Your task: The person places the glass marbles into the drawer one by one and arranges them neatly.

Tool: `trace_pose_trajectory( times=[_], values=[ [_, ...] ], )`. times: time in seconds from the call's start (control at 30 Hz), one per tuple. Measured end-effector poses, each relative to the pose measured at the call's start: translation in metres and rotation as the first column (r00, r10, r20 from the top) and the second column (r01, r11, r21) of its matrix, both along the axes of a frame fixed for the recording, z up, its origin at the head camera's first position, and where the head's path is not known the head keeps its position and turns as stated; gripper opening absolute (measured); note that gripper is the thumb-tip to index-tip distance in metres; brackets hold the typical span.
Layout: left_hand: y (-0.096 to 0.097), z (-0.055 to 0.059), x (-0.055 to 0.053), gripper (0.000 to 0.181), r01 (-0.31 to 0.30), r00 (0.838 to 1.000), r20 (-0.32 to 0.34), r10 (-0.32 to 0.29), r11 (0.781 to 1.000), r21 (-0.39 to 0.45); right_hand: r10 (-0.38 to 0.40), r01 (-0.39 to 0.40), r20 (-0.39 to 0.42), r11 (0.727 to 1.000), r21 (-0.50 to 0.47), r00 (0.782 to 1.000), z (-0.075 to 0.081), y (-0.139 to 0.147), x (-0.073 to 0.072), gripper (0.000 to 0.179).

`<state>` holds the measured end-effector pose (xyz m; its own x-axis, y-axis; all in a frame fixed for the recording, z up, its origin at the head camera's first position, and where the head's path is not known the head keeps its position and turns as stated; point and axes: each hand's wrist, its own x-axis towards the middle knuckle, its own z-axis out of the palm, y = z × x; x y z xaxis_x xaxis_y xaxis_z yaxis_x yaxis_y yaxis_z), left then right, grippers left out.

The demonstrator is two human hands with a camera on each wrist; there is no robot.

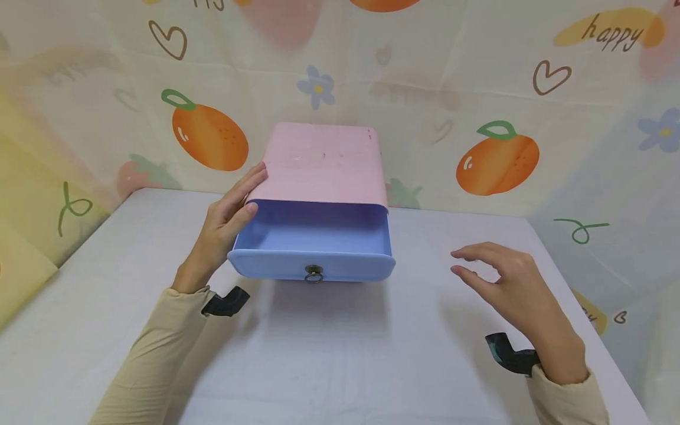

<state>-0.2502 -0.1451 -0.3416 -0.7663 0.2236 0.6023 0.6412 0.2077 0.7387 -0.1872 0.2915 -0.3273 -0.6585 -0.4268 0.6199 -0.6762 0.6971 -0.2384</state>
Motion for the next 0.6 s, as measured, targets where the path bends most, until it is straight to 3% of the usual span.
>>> trace_pose_trajectory(
  times=[0.23, 0.6],
  values=[
    [0.000, -0.001, 0.000, 0.050, -0.001, 1.000, -0.003, 0.001, 1.000, 0.004, -0.059, 0.058, 0.006, 0.998, 0.027, 0.998, -0.010, 0.008, 0.004, 0.044],
    [0.000, 0.000, 0.000, 0.050, 0.001, 1.000, 0.000, -0.001, 1.000, -0.003, -0.064, 0.064, 0.006, 0.998, -0.020, 0.998, -0.025, 0.028, -0.001, 0.042]
  ],
)
